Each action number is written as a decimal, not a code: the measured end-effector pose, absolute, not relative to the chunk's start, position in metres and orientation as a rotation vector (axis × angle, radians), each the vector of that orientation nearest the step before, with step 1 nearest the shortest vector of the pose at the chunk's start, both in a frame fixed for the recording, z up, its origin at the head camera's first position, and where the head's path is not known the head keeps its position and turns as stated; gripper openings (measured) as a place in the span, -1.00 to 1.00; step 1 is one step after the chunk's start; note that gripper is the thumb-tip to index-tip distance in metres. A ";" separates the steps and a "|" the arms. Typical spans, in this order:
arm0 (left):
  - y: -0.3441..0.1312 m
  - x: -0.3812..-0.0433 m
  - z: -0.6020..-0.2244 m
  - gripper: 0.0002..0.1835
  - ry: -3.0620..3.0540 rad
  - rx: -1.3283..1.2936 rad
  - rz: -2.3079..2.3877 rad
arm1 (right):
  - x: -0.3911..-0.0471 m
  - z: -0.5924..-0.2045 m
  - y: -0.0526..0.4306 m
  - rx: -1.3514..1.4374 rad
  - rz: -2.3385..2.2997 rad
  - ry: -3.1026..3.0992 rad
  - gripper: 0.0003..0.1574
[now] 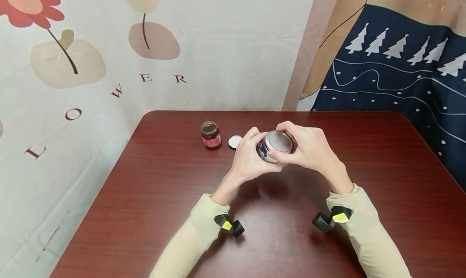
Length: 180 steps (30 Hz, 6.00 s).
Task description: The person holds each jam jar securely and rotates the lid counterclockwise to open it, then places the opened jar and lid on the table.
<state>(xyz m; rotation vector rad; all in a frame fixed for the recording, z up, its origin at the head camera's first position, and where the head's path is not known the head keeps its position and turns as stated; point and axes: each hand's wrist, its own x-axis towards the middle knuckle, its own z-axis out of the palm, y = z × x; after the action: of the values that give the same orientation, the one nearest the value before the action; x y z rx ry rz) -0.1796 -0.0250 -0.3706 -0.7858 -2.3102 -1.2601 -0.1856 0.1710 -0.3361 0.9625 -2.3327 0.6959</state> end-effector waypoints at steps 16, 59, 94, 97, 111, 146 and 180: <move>-0.030 -0.181 -0.363 -0.39 -2.327 -0.884 -1.384 | -0.184 -0.334 0.172 1.003 0.711 -2.306 -0.11; -0.043 -0.185 -0.360 -0.54 -2.280 -1.161 -1.880 | -0.181 -0.327 0.175 1.210 0.944 -2.303 -0.32; -0.027 -0.181 -0.368 -0.44 -2.310 -0.740 -1.201 | -0.180 -0.336 0.164 0.728 0.831 -2.482 -0.38; -0.028 -0.181 -0.368 -0.44 -2.314 -0.749 -1.209 | -0.180 -0.336 0.163 0.744 0.833 -2.465 -0.39; -0.034 -0.181 -0.361 -0.47 -2.323 -0.846 -1.460 | -0.180 -0.332 0.168 0.899 0.860 -2.365 -0.39; -0.047 -0.183 -0.352 -0.56 -2.322 -1.132 -1.900 | -0.177 -0.325 0.173 1.230 0.987 -2.283 -0.38; -0.040 -0.182 -0.355 -0.41 -2.440 -0.845 -1.195 | -0.178 -0.331 0.167 0.867 0.736 -2.491 -0.32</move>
<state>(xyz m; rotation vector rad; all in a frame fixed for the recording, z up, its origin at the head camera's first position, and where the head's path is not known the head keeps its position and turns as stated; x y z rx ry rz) -0.1818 -0.0404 -0.3554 -0.8450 -2.4401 -1.1955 -0.1778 0.1672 -0.3309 0.8668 -2.4907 0.7364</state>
